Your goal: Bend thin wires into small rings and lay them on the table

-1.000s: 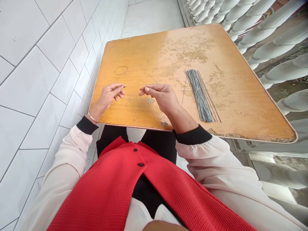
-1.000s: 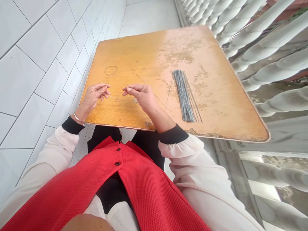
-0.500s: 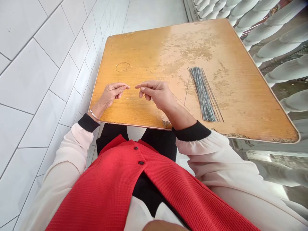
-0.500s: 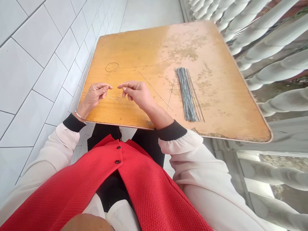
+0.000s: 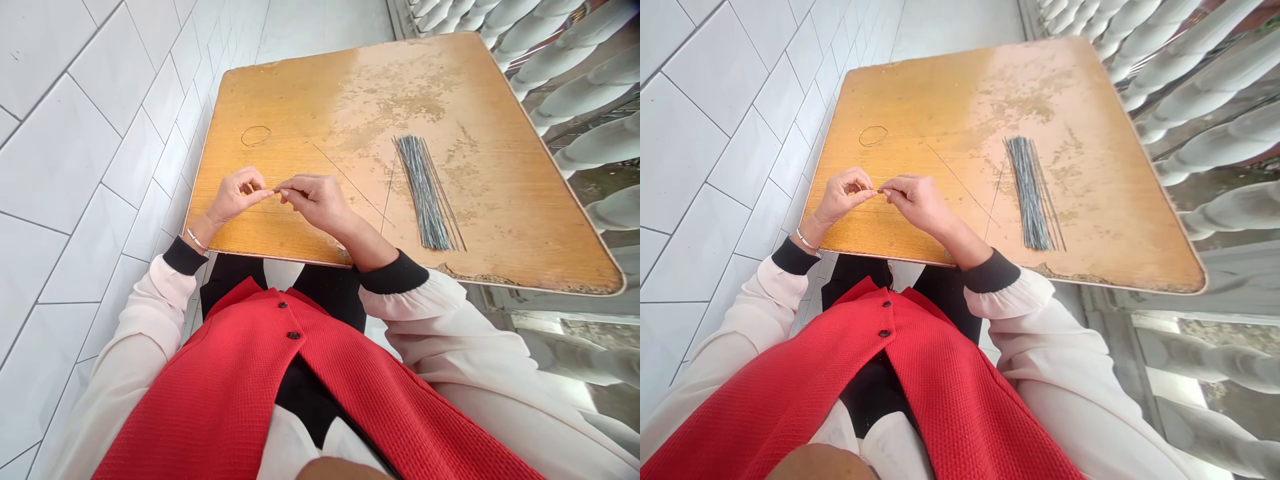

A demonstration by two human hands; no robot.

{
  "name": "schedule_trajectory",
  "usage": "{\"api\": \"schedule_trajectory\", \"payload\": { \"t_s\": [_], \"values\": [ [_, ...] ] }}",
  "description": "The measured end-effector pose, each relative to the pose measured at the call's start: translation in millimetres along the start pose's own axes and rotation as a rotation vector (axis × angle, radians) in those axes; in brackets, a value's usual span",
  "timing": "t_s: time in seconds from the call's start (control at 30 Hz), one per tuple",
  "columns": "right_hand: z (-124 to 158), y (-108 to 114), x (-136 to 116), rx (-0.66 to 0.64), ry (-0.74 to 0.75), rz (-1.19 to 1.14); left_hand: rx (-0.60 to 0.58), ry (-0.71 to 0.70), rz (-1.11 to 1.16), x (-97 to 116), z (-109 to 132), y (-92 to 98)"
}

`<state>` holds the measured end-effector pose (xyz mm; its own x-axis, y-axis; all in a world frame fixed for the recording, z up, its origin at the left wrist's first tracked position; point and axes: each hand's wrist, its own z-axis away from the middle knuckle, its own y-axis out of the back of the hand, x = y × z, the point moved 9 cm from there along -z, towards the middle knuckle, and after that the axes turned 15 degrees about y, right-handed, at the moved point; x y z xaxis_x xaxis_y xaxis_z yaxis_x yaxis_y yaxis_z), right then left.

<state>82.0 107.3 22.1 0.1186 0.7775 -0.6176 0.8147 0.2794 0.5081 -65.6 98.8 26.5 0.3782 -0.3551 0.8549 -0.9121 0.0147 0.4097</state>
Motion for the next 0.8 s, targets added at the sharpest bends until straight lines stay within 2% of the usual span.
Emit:
{"api": "schedule_trajectory", "payload": {
  "t_s": [0.2,0.37,0.63,0.73,0.8],
  "values": [
    [-1,-8,-7,-0.047,0.076,0.1,0.028,-0.153,-0.067,8,6,-5.8],
    [0,-8,-8,-0.027,0.104,0.143,0.026,-0.229,-0.076,15,9,-7.7],
    [2,-9,-6,0.001,0.173,0.279,0.065,-0.18,-0.161,11,12,-9.3],
    [3,-7,-3,0.035,0.164,0.266,0.124,-0.218,-0.192,12,14,-6.0],
    [4,0,-1,0.112,0.134,0.207,0.184,-0.26,-0.199,12,17,-1.1]
  ]
}}
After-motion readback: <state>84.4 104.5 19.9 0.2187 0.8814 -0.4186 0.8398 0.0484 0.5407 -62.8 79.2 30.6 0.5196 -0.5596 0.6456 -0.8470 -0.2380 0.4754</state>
